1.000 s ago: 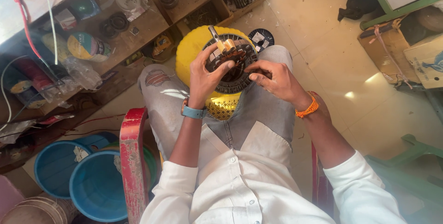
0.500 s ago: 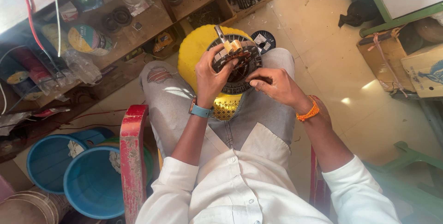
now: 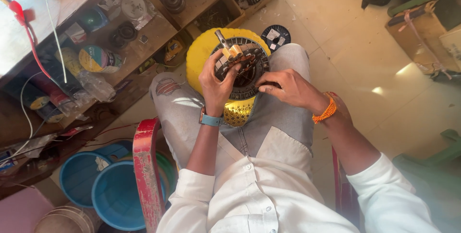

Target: The person sits in a workshop with an electric motor stator on their lap, working copper winding wires and adjusting components on the motor. They use a screwdriver to work on the motor, pick up pliers and a wire from the workbench, and continue fitting and pressing parts onto the stator.

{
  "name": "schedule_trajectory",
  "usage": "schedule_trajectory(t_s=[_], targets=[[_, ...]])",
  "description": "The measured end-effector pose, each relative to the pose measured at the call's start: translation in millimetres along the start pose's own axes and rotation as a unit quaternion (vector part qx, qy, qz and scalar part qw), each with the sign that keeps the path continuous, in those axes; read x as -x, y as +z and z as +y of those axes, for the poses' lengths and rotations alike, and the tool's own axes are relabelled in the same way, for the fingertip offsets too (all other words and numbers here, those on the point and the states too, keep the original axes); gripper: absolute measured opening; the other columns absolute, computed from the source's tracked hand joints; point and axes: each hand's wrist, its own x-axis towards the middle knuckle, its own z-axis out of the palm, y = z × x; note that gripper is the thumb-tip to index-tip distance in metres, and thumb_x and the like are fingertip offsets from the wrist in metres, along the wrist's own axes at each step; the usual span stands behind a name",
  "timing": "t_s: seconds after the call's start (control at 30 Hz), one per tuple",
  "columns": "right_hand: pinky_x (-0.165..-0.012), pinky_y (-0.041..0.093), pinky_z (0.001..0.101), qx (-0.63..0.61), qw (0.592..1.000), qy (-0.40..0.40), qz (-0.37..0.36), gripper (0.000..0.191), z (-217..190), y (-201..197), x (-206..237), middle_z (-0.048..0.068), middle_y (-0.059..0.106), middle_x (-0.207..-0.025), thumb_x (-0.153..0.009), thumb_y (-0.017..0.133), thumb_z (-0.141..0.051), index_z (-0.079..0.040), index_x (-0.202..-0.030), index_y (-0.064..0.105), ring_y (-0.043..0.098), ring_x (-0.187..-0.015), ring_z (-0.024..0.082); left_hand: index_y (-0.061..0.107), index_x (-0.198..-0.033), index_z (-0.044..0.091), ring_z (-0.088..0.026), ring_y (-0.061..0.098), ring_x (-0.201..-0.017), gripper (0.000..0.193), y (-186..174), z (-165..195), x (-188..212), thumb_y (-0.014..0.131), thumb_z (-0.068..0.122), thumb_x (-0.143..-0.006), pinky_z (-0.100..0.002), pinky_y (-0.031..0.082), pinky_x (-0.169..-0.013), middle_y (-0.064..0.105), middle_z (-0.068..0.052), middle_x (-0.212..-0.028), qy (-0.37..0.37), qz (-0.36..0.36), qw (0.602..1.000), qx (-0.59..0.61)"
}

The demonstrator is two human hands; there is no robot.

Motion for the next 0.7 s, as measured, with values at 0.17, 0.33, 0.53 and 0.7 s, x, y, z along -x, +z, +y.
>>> schedule_trajectory(t_s=[0.17, 0.33, 0.53, 0.7], targets=[[-0.08, 0.054, 0.0432, 0.028, 0.999, -0.005, -0.015, 0.021, -2.2, -1.5, 0.5, 0.016, 0.074, -0.101, -0.093, 0.066, -0.018, -0.003, -0.107, 0.072, 0.07, -0.091, 0.036, 0.065, -0.125, -0.002, -0.027, 0.073, -0.11, 0.049, 0.0, -2.2, 1.5, 0.085, 0.024, -0.089, -0.038, 0.057, -0.096, 0.073, -0.018, -0.118, 0.008, 0.005, 1.0, -0.017], [-0.08, 0.053, 0.0448, 0.048, 0.999, 0.002, -0.015, 0.021, -1.9, -2.6, 0.2, 0.016, 0.074, -0.101, -0.093, 0.066, -0.02, -0.003, -0.105, 0.071, 0.07, -0.091, 0.038, 0.064, -0.125, -0.002, -0.026, 0.074, -0.108, 0.048, 0.0, -1.7, 1.8, 0.084, 0.024, -0.089, -0.037, 0.057, -0.094, 0.073, -0.017, -0.116, -0.001, 0.004, 1.0, -0.015], [-0.081, 0.053, 0.0446, 0.037, 0.999, 0.008, -0.01, 0.023, 0.1, -2.3, 1.4, 0.017, 0.074, -0.102, -0.093, 0.066, -0.02, -0.003, -0.106, 0.072, 0.069, -0.092, 0.038, 0.064, -0.126, 0.0, -0.025, 0.074, -0.108, 0.047, -0.4, -3.8, 2.6, 0.084, 0.022, -0.089, -0.036, 0.058, -0.094, 0.073, -0.016, -0.116, 0.003, 0.0, 1.0, -0.012], [-0.081, 0.053, 0.0449, 0.038, 0.999, 0.014, -0.015, 0.024, -0.1, -2.8, 0.9, 0.017, 0.074, -0.102, -0.092, 0.066, -0.021, -0.003, -0.107, 0.071, 0.069, -0.093, 0.038, 0.065, -0.127, 0.001, -0.025, 0.074, -0.108, 0.047, -1.0, -6.0, 3.6, 0.084, 0.021, -0.088, -0.036, 0.058, -0.094, 0.073, -0.015, -0.116, -0.001, -0.007, 1.0, -0.009]])
